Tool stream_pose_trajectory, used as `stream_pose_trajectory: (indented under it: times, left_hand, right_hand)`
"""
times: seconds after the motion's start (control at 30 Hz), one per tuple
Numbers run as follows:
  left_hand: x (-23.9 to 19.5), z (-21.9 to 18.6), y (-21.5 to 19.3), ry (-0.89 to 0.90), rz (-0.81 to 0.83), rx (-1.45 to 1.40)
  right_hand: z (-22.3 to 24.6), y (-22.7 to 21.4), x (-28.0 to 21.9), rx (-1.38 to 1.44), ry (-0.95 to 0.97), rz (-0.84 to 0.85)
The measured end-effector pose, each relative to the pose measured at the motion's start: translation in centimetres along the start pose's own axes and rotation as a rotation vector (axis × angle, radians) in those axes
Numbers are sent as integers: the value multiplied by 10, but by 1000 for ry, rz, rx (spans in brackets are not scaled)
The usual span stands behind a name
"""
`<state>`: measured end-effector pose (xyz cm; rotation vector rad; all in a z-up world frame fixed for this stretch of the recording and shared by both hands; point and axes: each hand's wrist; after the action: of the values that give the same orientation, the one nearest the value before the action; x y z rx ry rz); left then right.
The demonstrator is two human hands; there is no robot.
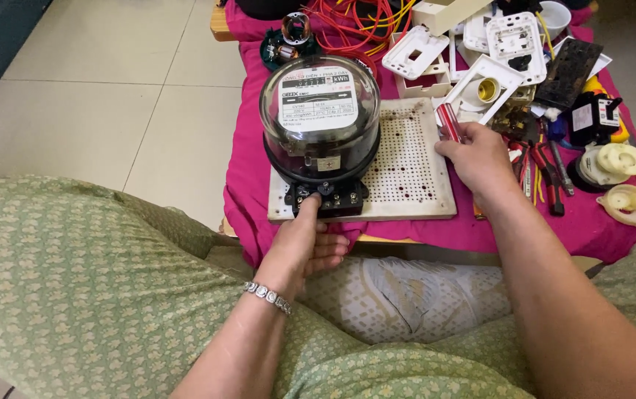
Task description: The person uses a screwdriver to tighten screws on a black electrical component mounted on a perforated board. They then pick up a glass-domed electrical meter and place it on the board, using the screwdriver to secure it in place.
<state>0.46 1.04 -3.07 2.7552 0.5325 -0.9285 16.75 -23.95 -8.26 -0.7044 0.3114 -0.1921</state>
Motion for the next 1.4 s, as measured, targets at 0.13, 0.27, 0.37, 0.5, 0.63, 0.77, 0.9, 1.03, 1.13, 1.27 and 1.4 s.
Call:
stream_pose_trajectory:
  times: [0.13,0.27,0.37,0.5,0.63,0.77,0.9,1.03,1.13,1.27,1.4]
  left_hand:
    - [-2,-3,-4,-1,32,185]
    - [-3,-13,-10,81,196,758]
    - [-9,-19,-8,94,242,822]
    - [-10,-19,-8,134,308,601]
    - [-15,-30,-10,261,347,548]
    - [-14,-36,-18,485,88,668]
    - [-14,-25,-10,651,-143,673]
    - [-39,-33,7,804,-198,659]
    - [-52,-30,13,870,-177,710]
    - [-73,-18,12,805,-119,700]
    - [-81,-13,7,885,-151,703]
  right_hand:
    - [5,-2,-10,-33,-16,3]
    - [-1,-1,-1,-46,-44,-24]
    - [-1,-3,-5,-40,-55,-24]
    - [-6,-8,4,-53,-103,-41]
    - [23,-25,-23,13,-96,-57]
    - [53,-34,-40,471,-67,56]
    - [80,-47,-54,633,-94,224]
    - [113,-66,-95,570,-194,326]
    - [126,-71,-117,555,-336,316]
    - [136,-78,-141,482,-568,236]
    - [138,-77,-154,537,-617,259]
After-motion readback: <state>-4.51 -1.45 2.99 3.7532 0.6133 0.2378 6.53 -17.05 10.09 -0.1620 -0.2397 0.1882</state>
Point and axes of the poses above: each hand's wrist, its own x-axis towards the middle knuckle, its own y-axis out of the palm, z = x × y, and after that the axes turned 12 degrees about y, right-handed
